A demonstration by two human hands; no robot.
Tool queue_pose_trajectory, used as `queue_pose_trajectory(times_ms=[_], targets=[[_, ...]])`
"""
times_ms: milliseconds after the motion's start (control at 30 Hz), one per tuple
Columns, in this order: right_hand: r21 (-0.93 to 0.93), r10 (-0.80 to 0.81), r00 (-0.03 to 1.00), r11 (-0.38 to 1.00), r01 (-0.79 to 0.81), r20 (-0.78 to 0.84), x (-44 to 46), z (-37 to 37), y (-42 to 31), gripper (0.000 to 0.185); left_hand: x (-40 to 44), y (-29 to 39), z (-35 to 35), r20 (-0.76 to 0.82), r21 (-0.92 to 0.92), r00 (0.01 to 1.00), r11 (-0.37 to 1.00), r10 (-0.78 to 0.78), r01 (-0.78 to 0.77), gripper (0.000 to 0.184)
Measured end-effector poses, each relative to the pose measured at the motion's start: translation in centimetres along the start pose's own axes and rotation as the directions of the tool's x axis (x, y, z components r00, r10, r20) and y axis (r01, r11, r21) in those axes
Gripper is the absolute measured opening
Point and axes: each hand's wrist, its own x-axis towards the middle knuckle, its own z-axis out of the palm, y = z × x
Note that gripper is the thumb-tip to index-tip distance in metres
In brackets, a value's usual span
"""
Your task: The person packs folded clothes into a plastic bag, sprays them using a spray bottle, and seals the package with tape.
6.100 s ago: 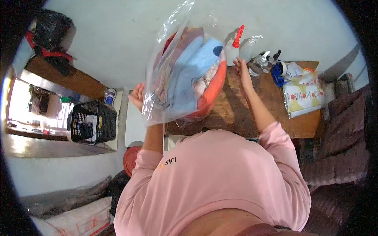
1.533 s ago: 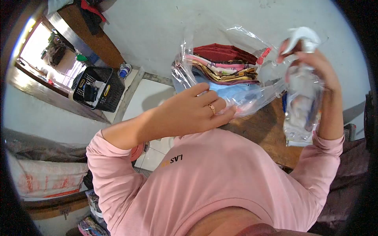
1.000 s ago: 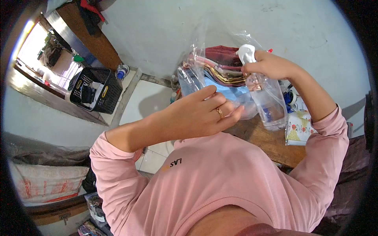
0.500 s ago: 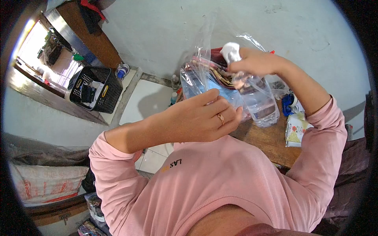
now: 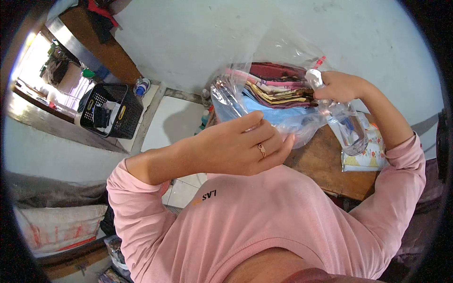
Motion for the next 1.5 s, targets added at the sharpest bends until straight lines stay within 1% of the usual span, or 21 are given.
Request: queue_pose_trajectory(times_ms=[67,100,200,233,333,367,467,567,667,767,867,967,1067,1100,1200,1300,1367,1400,1433,1467,1500], targets=[[0.009,-0.042,0.999,0.999,0.042,-0.004,-1.0,0.1,-0.6,0.045,0.0,0.0,0.0,-0.003,-0.004,1.0,1.0,-0.006,0.006,0.029],[0.175,-0.132,0.991,0.976,0.127,0.016,-1.6,0.3,-1.3,0.043,0.0,0.0,-0.1,-0.001,-0.003,1.0,1.0,-0.012,0.012,0.029],[0.288,-0.234,0.971,0.928,0.238,-0.05,-2.8,0.9,-3.6,0.034,0.0,0.0,0.1,-0.029,0.01,0.999,1.0,-0.015,0.015,0.029],[0.32,-0.166,0.986,0.932,0.168,-0.032,-3.2,1.0,-4.5,0.03,0.0,-0.1,0.2,-0.042,0.015,0.999,1.0,-0.013,0.013,0.029],[0.072,-0.222,0.973,0.973,0.218,0.06,-3.0,1.0,-4.8,0.027,0.2,-0.1,0.2,-0.02,0.008,1.0,1.0,-0.006,0.006,0.028],[0.102,-0.303,0.953,0.948,0.302,-0.001,-3.3,1.0,-5.1,0.026,0.2,-0.1,0.2,-0.021,0.007,1.0,1.0,-0.009,0.009,0.028],[0.248,-0.196,0.979,0.947,0.205,-0.062,-2.8,1.3,-3.8,0.027,0.2,0.0,0.1,-0.017,0.005,1.0,1.0,-0.016,0.016,0.027],[0.284,-0.13,0.989,0.948,0.146,-0.073,-2.7,1.4,-2.5,0.029,0.2,0.1,-0.1,0.007,0.001,1.0,1.0,-0.016,0.016,0.026],[0.099,-0.123,0.992,0.987,0.124,-0.018,-2.6,1.4,-0.9,0.046,0.3,0.0,-0.3,0.02,0.001,1.0,1.0,-0.007,0.007,0.024],[0.17,-0.027,0.986,0.984,0.055,-0.166,-3.0,1.9,-0.2,0.044,0.2,0.0,0.0,-0.007,0.007,1.0,1.0,-0.004,0.004,0.023],[0.193,-0.079,0.974,0.974,0.121,-0.214,-2.5,2.6,1.0,0.043,0.3,0.1,-0.1,0.001,0.023,1.0,1.0,-0.004,0.004,0.024],[-0.01,-0.226,0.971,0.974,0.226,-0.075,-2.9,2.2,-0.9,0.043,0.4,0.1,0.0,0.0,0.036,1.0,0.999,0.007,-0.007,0.024],[0.009,-0.278,0.959,0.96,0.279,-0.055,-3.3,2.3,-3.2,0.034,0.5,0.2,-0.1,0.015,0.029,1.0,1.0,0.0,0.0,0.025],[0.159,-0.328,0.935,0.924,0.348,-0.137,-3.4,2.7,-3.6,0.032,0.5,0.2,-0.1,0.011,0.03,1.0,1.0,-0.002,0.002,0.025],[0.223,-0.384,0.91,0.884,0.412,-0.157,-3.3,2.8,-3.6,0.032,0.6,0.1,-0.1,0.019,0.026,1.0,1.0,0.004,-0.004,0.026],[0.028,-0.297,0.946,0.953,0.303,-0.126,-3.6,2.6,-2.1,0.03,0.8,0.1,-0.4,0.061,0.033,0.998,0.999,-0.014,0.012,0.025],[0.14,-0.036,0.999,0.989,0.038,-0.02,-5.1,1.1,-1.2,0.031,0.8,0.1,-0.7,0.078,0.053,0.996,0.998,-0.041,0.037,0.024],[0.186,0.095,0.995,0.977,-0.101,0.043,-5.7,0.5,-0.4,0.031,0.8,0.0,-0.8,0.078,0.069,0.995,0.996,-0.058,0.052,0.023],[0.245,0.058,0.993,0.969,-0.031,-0.105,-6.3,0.5,1.9,0.033,0.7,-0.2,-0.9,0.077,0.083,0.994,0.994,-0.073,0.066,0.023],[0.29,0.033,0.967,0.956,0.043,-0.254,-7.2,0.5,4.8,0.035,0.7,-0.5,-1.1,0.029,0.071,0.995,0.993,-0.094,0.092,0.024],[0.313,-0.034,0.922,0.935,0.165,-0.385,-8.1,0.0,7.0,0.036,0.3,-0.8,-1.5,-0.018,0.056,0.993,0.991,-0.117,0.118,0.027]])
